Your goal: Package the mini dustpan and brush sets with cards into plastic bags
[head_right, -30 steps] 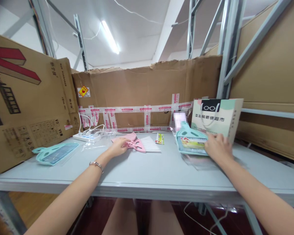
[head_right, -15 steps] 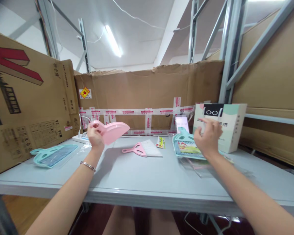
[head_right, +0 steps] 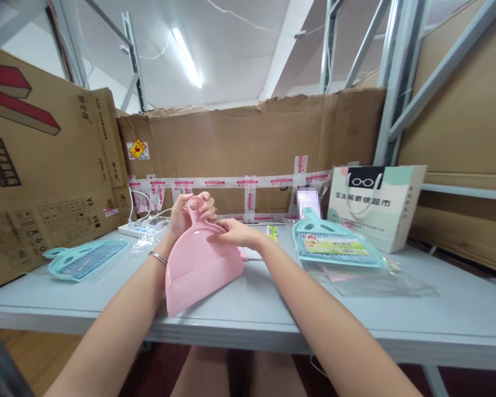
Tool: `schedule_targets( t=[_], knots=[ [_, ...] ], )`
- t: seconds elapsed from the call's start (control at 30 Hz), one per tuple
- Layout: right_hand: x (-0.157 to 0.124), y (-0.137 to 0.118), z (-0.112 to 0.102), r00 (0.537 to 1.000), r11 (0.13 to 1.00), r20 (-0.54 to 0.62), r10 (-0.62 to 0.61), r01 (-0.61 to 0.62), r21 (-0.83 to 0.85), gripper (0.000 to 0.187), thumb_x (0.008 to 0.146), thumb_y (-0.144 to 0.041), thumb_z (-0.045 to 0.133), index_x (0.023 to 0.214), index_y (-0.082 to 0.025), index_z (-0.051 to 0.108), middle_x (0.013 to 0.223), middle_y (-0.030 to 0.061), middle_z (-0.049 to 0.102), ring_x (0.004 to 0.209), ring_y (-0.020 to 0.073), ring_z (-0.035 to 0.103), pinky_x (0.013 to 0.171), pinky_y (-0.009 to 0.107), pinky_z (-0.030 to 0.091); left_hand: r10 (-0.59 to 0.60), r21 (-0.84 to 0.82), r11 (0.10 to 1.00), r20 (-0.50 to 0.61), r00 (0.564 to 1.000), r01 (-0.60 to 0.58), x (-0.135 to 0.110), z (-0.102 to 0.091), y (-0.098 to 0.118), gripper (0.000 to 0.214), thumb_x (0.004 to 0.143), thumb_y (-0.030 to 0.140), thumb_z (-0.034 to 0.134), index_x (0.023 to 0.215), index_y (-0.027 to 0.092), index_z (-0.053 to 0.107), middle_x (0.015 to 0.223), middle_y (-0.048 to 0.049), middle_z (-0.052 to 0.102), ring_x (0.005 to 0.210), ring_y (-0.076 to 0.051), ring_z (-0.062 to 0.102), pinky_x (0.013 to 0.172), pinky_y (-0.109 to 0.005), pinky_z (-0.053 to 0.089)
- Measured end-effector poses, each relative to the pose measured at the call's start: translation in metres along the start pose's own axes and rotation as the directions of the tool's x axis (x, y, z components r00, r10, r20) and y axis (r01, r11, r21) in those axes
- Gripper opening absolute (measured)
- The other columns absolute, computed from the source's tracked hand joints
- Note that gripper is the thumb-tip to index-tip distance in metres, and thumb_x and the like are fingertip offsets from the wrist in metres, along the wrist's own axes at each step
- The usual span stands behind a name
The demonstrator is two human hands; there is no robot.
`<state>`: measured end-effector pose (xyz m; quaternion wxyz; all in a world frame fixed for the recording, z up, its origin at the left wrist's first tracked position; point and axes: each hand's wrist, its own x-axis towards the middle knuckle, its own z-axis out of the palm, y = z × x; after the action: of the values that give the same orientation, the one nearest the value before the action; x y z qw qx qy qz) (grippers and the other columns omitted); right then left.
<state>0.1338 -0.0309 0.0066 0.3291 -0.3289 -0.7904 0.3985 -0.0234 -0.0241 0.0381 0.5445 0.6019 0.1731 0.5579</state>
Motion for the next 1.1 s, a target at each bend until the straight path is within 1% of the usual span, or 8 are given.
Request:
schedule_targets(
  t=[0.17,0.27,0.37,0.47,0.57,0.67,0.93,1.1],
  knots=[
    [-0.004,0.022,-0.003,0.951,0.985,-0.306,0.048,0.005,0.17,0.025,0.06,-0.035,0.07,0.072,-0.017,0.059,0.067,-0.0034,0.058,0.062,0.0115,0.053,0.056,0.022,0.04,-0.243,0.306,0.93,0.099,0.965,0.203,-0.013,-0.025,0.004,0.039,0.075,0.046,0.056,0.098,0.016,0.061,0.089,-0.0075,0.064,0.079,-0.017,0.059,0.069,-0.029,0.047],
    [-0.001,0.028,-0.006,0.947,0.965,-0.313,0.072,0.013,0.263,0.03,0.059,-0.041,0.071,0.073,-0.018,0.06,0.068,-0.0013,0.061,0.067,0.0148,0.057,0.061,0.025,0.044,-0.346,0.502,0.829,0.117,0.931,0.245,-0.018,-0.036,0.004,0.034,0.068,0.033,0.067,0.098,0.017,0.063,0.091,-0.0057,0.064,0.076,-0.016,0.059,0.062,-0.025,0.045],
    [0.005,0.035,-0.007,0.937,0.957,-0.343,0.066,0.038,0.288,0.041,0.071,-0.058,0.055,0.081,-0.018,0.062,0.073,0.0022,0.063,0.073,0.0175,0.058,0.066,0.028,0.046,-0.224,0.515,0.836,0.001,0.975,0.192,-0.014,-0.043,0.001,0.029,0.063,0.027,0.067,0.089,0.015,0.064,0.079,-0.0033,0.064,0.068,-0.014,0.057,0.059,-0.024,0.043],
    [0.01,0.05,-0.008,0.89,0.999,-0.454,0.036,-0.044,-0.007,0.043,0.076,-0.056,0.05,0.09,-0.018,0.062,0.086,0.0054,0.061,0.088,0.0198,0.056,0.078,0.032,0.044,0.052,0.406,0.912,-0.26,0.964,0.061,-0.006,-0.051,0.0,0.027,0.059,0.026,0.066,0.084,0.014,0.064,0.073,-0.0009,0.062,0.065,-0.013,0.055,0.061,-0.024,0.042],
    [0.009,0.064,-0.005,0.941,0.859,-0.333,0.055,-0.214,-0.465,0.039,0.071,-0.045,0.063,0.101,-0.02,0.063,0.105,0.0088,0.054,0.108,0.0247,0.047,0.092,0.037,0.036,0.203,0.265,0.96,-0.427,0.881,-0.092,0.001,-0.059,0.002,0.027,0.056,0.025,0.067,0.08,0.014,0.062,0.073,0.0,0.061,0.066,-0.013,0.055,0.065,-0.025,0.042],
    [0.008,0.066,0.0,0.965,0.677,-0.173,0.199,-0.263,-0.688,0.049,0.068,-0.048,0.066,0.112,-0.028,0.059,0.113,0.0089,0.049,0.112,0.0279,0.044,0.092,0.039,0.035,0.193,0.118,0.981,-0.458,0.868,-0.156,0.003,-0.063,0.003,0.032,0.053,0.023,0.07,0.083,0.014,0.061,0.078,-0.0017,0.063,0.071,-0.015,0.057,0.07,-0.028,0.044],
    [0.004,0.037,0.001,0.908,0.716,0.051,0.415,-0.291,-0.635,0.035,0.072,-0.043,0.06,0.101,-0.024,0.058,0.086,0.0026,0.061,0.071,0.0177,0.056,0.062,0.027,0.04,0.183,0.058,0.983,-0.421,0.888,-0.175,0.005,-0.058,-0.002,0.036,0.054,0.021,0.07,0.088,0.015,0.061,0.084,-0.0043,0.066,0.083,-0.02,0.061,0.08,-0.033,0.045],
    [0.0,0.035,-0.001,0.953,0.684,0.017,0.302,-0.204,-0.7,0.035,0.07,-0.043,0.063,0.101,-0.027,0.061,0.102,0.0053,0.054,0.097,0.0227,0.053,0.076,0.03,0.041,0.191,0.075,0.982,-0.424,0.885,-0.175,0.005,-0.057,-0.004,0.036,0.054,0.021,0.069,0.088,0.014,0.061,0.081,-0.0034,0.066,0.079,-0.019,0.061,0.078,-0.032,0.046]
  ],
)
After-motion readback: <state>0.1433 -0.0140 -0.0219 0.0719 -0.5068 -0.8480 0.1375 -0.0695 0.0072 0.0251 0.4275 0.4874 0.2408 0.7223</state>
